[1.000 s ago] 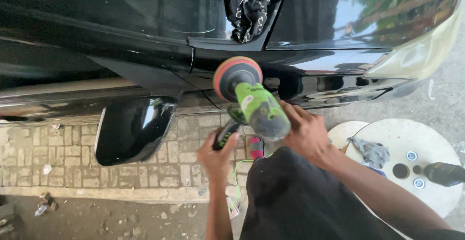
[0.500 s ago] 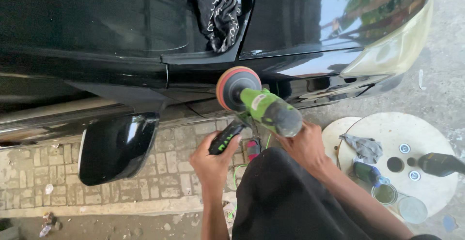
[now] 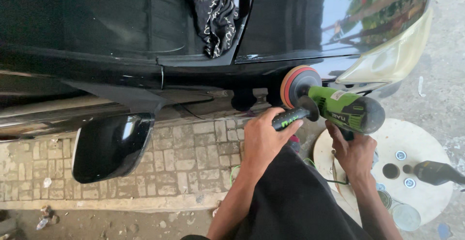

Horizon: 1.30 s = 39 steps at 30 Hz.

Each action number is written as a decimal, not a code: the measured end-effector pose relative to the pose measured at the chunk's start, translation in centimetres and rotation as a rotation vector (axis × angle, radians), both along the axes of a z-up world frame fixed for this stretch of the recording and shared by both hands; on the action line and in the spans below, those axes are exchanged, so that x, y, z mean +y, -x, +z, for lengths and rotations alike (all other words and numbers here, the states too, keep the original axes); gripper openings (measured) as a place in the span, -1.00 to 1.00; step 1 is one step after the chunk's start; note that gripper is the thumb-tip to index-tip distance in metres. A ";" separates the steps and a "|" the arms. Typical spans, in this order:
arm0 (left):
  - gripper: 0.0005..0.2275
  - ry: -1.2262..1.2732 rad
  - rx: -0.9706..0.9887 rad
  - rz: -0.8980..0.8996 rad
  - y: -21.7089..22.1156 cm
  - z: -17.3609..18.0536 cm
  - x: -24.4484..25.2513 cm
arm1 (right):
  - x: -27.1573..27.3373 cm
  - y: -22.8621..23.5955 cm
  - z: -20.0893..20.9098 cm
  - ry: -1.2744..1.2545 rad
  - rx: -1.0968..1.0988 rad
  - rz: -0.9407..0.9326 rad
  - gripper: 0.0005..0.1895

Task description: The person polishes the side panel of a black car using a green power polisher.

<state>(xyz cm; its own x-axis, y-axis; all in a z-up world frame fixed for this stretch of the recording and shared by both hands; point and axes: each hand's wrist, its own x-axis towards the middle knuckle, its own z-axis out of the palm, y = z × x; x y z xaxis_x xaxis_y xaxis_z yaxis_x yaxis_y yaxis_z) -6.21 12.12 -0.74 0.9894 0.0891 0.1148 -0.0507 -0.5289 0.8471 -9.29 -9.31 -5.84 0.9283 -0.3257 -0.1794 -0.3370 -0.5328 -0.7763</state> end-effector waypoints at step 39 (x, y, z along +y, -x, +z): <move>-0.66 0.011 0.058 0.060 -2.1 1.1 -0.4 | -0.8 -3.0 1.0 0.125 -0.096 0.092 -0.63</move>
<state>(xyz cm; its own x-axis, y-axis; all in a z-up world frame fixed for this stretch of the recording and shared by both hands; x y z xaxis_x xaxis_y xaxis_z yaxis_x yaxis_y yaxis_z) -4.10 11.67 0.32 0.9873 0.1490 0.0560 0.0301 -0.5205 0.8533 -6.31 -10.08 -4.86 0.9661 -0.2528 -0.0516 -0.2096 -0.6520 -0.7287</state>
